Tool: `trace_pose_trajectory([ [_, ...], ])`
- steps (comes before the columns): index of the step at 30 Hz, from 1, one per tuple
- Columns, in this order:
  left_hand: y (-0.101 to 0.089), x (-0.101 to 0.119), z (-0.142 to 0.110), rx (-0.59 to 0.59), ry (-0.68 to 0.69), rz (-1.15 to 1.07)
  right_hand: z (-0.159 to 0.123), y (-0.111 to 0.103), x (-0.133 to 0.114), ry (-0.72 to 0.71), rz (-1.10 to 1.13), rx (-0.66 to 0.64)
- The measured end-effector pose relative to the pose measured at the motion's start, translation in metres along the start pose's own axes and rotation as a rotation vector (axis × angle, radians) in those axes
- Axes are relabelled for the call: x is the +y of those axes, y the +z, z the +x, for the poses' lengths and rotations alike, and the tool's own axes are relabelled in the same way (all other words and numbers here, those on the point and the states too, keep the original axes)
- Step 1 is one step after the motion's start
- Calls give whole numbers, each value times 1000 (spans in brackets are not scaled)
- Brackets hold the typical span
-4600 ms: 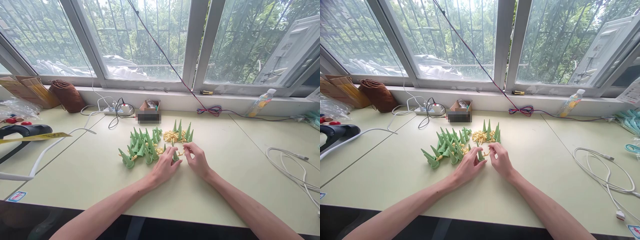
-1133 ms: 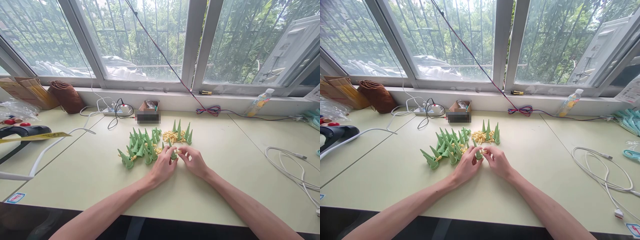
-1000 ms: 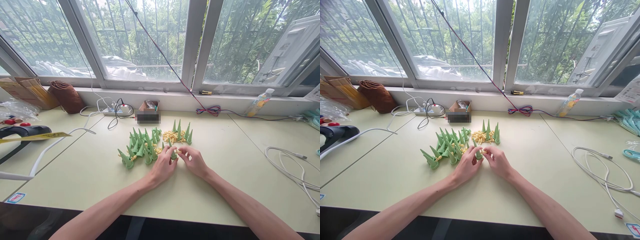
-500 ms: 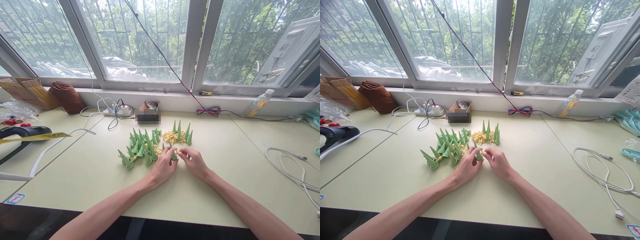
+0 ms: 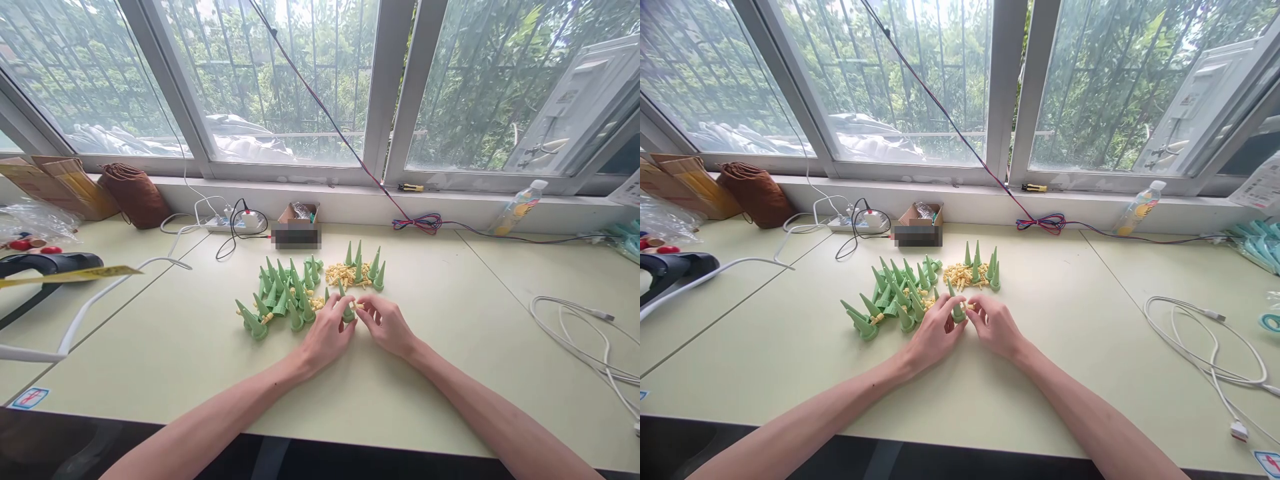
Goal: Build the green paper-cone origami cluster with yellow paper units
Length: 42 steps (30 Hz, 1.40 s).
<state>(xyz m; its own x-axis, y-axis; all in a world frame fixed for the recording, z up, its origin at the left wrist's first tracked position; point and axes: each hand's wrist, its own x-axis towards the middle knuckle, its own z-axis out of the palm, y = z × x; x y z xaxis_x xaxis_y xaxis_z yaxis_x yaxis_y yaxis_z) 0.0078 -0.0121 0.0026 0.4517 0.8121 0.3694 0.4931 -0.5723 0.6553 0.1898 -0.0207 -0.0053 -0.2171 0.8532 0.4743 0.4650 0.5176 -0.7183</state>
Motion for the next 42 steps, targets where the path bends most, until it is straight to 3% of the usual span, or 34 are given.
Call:
trace_pose_trajectory([
  [42, 0, 1, 0, -29, -23, -3, 0, 2, -1, -27, 1, 69],
])
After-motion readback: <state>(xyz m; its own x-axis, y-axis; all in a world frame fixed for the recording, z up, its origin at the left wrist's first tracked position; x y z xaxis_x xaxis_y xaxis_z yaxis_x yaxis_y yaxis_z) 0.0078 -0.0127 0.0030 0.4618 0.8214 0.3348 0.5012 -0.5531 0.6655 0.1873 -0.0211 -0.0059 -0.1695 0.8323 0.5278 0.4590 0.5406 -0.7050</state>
